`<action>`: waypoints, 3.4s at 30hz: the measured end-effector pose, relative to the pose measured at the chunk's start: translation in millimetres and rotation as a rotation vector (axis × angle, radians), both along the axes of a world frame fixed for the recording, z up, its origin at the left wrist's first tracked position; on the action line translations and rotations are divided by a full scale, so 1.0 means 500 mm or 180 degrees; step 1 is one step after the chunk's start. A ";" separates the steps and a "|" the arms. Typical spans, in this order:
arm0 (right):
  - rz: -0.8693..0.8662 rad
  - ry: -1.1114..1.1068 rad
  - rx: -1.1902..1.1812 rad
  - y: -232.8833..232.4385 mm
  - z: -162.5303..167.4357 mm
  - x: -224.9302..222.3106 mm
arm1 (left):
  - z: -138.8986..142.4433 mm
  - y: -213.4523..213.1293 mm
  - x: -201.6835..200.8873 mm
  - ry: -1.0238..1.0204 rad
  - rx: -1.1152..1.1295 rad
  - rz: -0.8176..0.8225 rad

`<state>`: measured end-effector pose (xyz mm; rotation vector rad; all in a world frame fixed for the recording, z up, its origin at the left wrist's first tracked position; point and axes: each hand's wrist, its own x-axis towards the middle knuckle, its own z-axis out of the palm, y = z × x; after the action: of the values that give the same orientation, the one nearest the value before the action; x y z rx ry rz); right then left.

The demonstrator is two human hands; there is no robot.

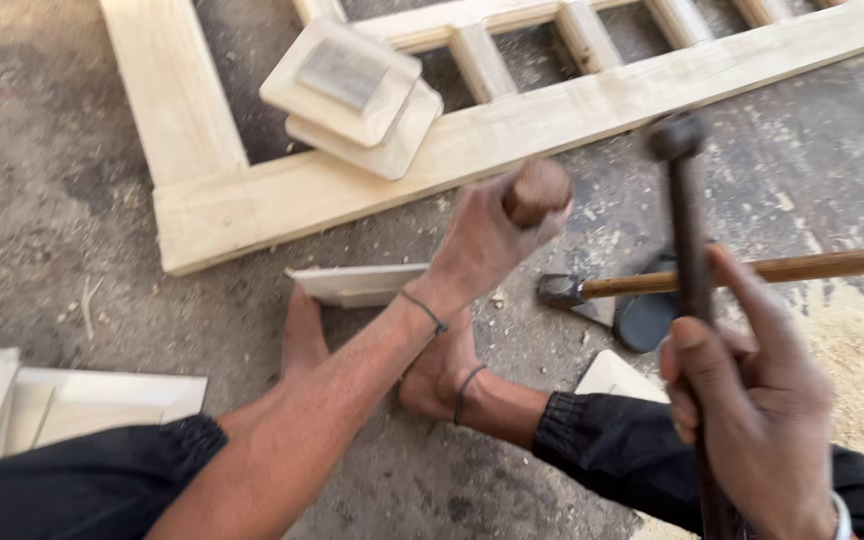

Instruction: The person sits on the floor of a woodworking workshop and carves decorative recessed panels on small wooden squares using a chisel and wooden mallet, holding each panel steady with the feet and hands. The person works on one panel at a time, tapping the chisel to shape the raised border, then sets the finished panel on a stack.

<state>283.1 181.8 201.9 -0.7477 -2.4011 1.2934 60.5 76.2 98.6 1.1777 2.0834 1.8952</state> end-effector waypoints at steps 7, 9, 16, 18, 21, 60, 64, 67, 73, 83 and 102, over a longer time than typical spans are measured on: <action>-0.0279 0.0245 -0.0677 0.018 -0.069 0.025 | 0.092 -0.047 -0.151 0.1301 0.0490 0.0243; -0.0189 0.0229 -0.0684 0.031 -0.096 0.027 | 0.106 -0.070 -0.181 0.1633 0.0318 0.0391; 0.0075 -0.0004 -0.0290 0.102 -0.159 0.021 | 0.055 -0.074 -0.213 0.0911 0.0246 0.0368; 0.0323 0.0045 -0.0377 0.116 -0.168 0.017 | 0.037 -0.072 -0.227 0.0897 0.0153 0.0080; 0.0425 0.0043 -0.0192 0.118 -0.181 0.010 | 0.028 -0.070 -0.238 -0.0475 -0.1321 -0.0717; 0.0521 -0.0113 -0.0157 0.057 -0.162 -0.012 | 0.037 -0.145 -0.184 0.0000 -0.1272 -0.0942; 0.0468 0.0394 -0.0282 0.018 -0.115 -0.033 | 0.048 -0.180 -0.177 -0.0025 -0.1085 -0.1201; 0.0635 0.0702 -0.0548 -0.017 -0.124 -0.055 | 0.054 -0.196 -0.169 -0.0108 -0.1111 -0.1182; 0.0631 -0.0189 -0.0200 -0.037 -0.123 -0.072 | 0.054 -0.208 -0.166 0.0234 -0.1285 -0.1010; 0.1236 0.0111 0.0336 -0.048 -0.115 -0.101 | 0.060 -0.257 -0.169 -0.0127 -0.1275 -0.1109; 0.0838 0.0406 0.0082 -0.139 -0.005 -0.142 | 0.035 -0.312 -0.205 -0.0459 -0.0961 -0.0764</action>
<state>212.0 112.2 199.6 -0.3375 -2.4673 1.3582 -41.8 -79.9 116.0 1.1245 1.9628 1.4553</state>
